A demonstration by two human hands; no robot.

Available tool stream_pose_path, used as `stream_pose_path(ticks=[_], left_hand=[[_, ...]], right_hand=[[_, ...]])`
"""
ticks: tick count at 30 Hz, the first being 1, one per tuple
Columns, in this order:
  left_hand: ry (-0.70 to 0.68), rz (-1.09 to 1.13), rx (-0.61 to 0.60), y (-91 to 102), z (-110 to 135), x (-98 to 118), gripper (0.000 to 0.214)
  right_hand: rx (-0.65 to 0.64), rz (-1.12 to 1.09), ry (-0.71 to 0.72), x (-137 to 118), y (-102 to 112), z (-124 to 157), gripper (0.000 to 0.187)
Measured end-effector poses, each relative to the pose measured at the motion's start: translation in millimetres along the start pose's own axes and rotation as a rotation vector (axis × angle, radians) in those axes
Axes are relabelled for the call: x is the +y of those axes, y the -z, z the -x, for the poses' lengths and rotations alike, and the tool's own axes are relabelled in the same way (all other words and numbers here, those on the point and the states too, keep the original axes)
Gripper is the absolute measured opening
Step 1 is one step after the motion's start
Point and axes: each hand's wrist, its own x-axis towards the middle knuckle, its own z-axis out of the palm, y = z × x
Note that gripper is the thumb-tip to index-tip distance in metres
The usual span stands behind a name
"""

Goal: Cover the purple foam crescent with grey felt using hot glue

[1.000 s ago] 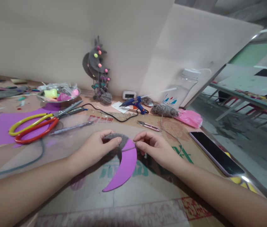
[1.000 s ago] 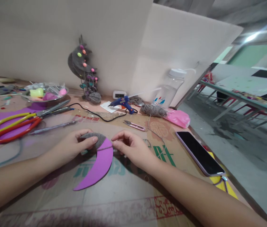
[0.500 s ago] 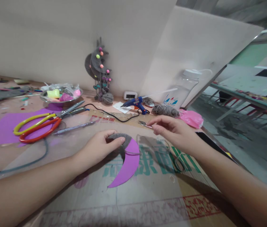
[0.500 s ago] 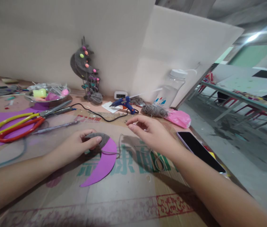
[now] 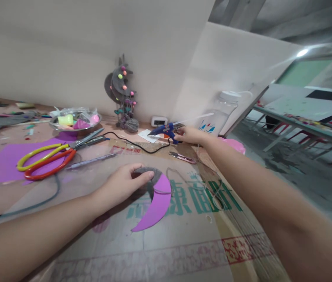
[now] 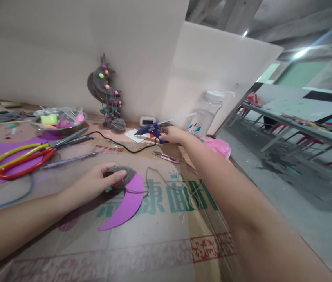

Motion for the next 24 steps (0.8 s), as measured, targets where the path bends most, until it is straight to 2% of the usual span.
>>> stream_pose_path(ticks=[3,7,10,13,16,20,24], left_hand=[[0.006,0.004,0.012,-0.7,1,1,0.029],[0.028,0.023,0.026,-0.9,2,3,0.028],[0.038,0.029,0.042,-1.3,3,3,0.029],[0.021,0.044,0.056,-1.9,3,3,0.029],[0.0,0.051,0.068,-1.8,2,2,0.028],[0.007,0.042,0.093,-0.8,1,-1,0.026],[0.021,0.006,0.099,-0.4,1,-3,0.026]], right_hand=[[0.016,-0.089,0.01,-3,-23,-15,0.033],[0.11,-0.147,-0.03,-9,-48,-19,0.027],[0.169,-0.202,-0.046,-12,-50,-18,0.024],[0.189,-0.295,-0.032,-17,-40,-8,0.025],[0.177,-0.388,0.0,-26,-24,15,0.031],[0.128,-0.468,0.067,-36,-6,68,0.038],[0.095,-0.513,0.082,-34,-4,123,0.026]])
